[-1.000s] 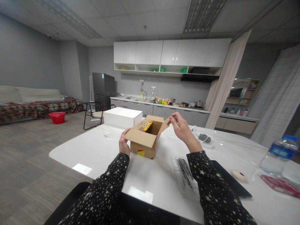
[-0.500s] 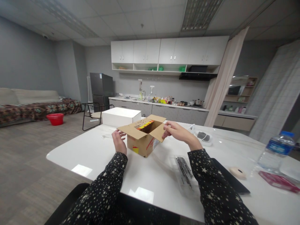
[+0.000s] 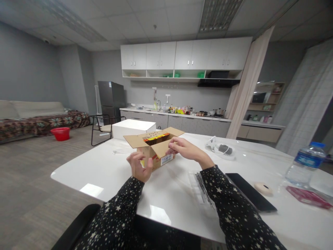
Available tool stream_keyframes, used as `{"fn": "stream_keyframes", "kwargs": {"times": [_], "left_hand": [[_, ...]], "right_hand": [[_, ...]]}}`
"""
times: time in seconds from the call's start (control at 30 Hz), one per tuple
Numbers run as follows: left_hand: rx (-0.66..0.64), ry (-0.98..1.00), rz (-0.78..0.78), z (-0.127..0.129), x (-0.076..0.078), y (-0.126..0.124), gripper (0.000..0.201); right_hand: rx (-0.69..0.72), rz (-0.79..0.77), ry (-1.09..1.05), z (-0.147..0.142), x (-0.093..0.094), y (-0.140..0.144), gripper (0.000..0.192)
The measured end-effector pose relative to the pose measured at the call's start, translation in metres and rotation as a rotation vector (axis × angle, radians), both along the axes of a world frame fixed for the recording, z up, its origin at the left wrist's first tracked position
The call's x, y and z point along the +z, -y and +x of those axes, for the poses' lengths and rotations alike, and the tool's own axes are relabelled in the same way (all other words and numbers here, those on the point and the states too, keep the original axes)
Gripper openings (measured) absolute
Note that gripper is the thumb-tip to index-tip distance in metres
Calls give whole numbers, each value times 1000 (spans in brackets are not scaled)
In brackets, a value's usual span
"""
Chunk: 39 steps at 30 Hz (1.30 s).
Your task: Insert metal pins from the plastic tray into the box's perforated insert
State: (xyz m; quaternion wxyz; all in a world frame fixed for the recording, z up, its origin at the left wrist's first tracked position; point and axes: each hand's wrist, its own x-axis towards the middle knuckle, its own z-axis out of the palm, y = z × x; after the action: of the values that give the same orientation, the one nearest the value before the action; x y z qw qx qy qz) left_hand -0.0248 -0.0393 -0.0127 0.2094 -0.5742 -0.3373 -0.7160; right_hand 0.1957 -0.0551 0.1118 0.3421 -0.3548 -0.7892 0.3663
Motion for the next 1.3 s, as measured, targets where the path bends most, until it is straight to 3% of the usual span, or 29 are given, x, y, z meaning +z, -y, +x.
{"fn": "stream_keyframes", "kwargs": {"times": [0.1,0.3,0.57,0.7,0.77,0.87,1.0,1.3], "left_hand": [[-124,-134,-164,6,0,4,13],[-213,-61,-463,16,0,1,32],[-359,-39,-522,11,0,-5,32],[-453,10,-531,9,-3,-5,29],[-492,32,-537,8,-5,-6,29],[-506,69,-533,6,-8,-8,29],[-502,119,-520,5,-10,-11,27],[-611,301,-540,-2,-16,-16,28]], "right_hand": [[-7,67,3,-6,-1,1,15],[17,86,-21,-12,-6,1,14],[-8,135,-32,-10,-5,-1,17],[-204,303,-65,2,-6,-16,19],[-306,315,-118,11,-10,-28,21],[-410,223,-234,22,-19,-42,19],[-433,25,-323,29,-24,-45,17],[-343,-217,-315,32,-6,-26,13]]}}
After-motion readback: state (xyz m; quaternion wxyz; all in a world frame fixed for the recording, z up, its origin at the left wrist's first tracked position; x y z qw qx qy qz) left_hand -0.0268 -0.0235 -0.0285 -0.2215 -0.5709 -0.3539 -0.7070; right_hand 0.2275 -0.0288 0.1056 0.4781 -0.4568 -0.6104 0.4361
